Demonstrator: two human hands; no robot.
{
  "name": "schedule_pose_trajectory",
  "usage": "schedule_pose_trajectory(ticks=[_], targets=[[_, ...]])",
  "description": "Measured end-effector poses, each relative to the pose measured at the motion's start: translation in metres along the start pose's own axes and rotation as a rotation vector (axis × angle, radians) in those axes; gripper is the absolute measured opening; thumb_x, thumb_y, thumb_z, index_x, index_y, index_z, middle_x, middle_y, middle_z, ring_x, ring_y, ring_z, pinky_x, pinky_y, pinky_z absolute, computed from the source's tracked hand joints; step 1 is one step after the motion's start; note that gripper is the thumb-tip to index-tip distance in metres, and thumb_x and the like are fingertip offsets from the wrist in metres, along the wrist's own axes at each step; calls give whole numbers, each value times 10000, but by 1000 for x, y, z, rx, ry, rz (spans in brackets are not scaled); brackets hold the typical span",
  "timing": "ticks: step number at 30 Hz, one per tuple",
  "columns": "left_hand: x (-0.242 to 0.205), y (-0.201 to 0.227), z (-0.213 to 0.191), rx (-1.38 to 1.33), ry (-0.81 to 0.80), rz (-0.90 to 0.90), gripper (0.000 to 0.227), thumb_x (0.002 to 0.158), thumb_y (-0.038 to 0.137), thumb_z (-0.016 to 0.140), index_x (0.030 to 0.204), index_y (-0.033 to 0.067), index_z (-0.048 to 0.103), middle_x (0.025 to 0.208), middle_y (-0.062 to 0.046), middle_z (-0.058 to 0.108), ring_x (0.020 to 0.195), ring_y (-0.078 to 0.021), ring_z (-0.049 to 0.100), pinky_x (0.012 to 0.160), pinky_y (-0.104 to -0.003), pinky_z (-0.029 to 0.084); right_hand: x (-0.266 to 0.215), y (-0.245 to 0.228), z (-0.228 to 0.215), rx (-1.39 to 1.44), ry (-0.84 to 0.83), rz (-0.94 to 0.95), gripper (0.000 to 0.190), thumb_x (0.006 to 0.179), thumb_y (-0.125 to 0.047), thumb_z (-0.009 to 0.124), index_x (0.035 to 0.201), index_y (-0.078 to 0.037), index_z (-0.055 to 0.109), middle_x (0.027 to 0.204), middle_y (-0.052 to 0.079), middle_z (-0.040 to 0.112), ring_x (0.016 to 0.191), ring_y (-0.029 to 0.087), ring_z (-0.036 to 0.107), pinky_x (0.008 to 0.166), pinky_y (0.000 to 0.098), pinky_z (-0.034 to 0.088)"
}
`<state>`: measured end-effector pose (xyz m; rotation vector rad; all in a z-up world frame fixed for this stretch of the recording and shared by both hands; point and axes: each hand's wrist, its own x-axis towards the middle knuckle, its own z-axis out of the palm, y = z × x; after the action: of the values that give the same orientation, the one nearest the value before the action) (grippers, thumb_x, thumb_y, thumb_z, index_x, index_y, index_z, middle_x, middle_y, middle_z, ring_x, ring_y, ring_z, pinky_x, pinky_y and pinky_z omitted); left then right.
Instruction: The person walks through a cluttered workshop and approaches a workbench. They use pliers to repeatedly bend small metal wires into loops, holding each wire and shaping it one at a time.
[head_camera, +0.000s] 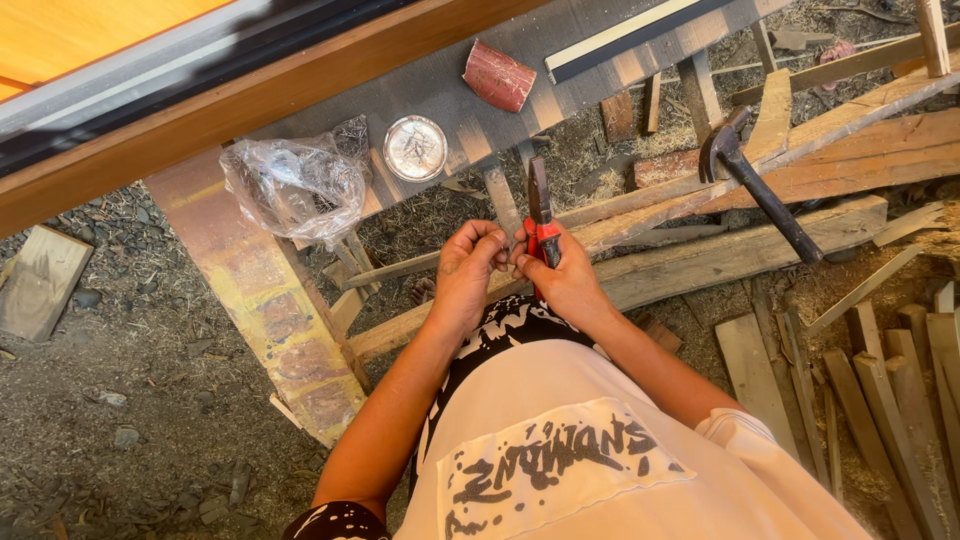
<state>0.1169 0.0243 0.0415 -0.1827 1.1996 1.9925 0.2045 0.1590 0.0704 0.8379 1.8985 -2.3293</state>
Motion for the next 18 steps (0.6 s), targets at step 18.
schedule_pose_trajectory(ticks=[18], targets=[[3,45,-12,91,26,-231,95,892,20,750,968,-5,700,826,-53,702,696,-110,646,631,-241,564,-8,-21,-19,-574,-287,109,424,887,-121,686,1295,-50,594,1125,113,723,1041,224,673,928,361,515]])
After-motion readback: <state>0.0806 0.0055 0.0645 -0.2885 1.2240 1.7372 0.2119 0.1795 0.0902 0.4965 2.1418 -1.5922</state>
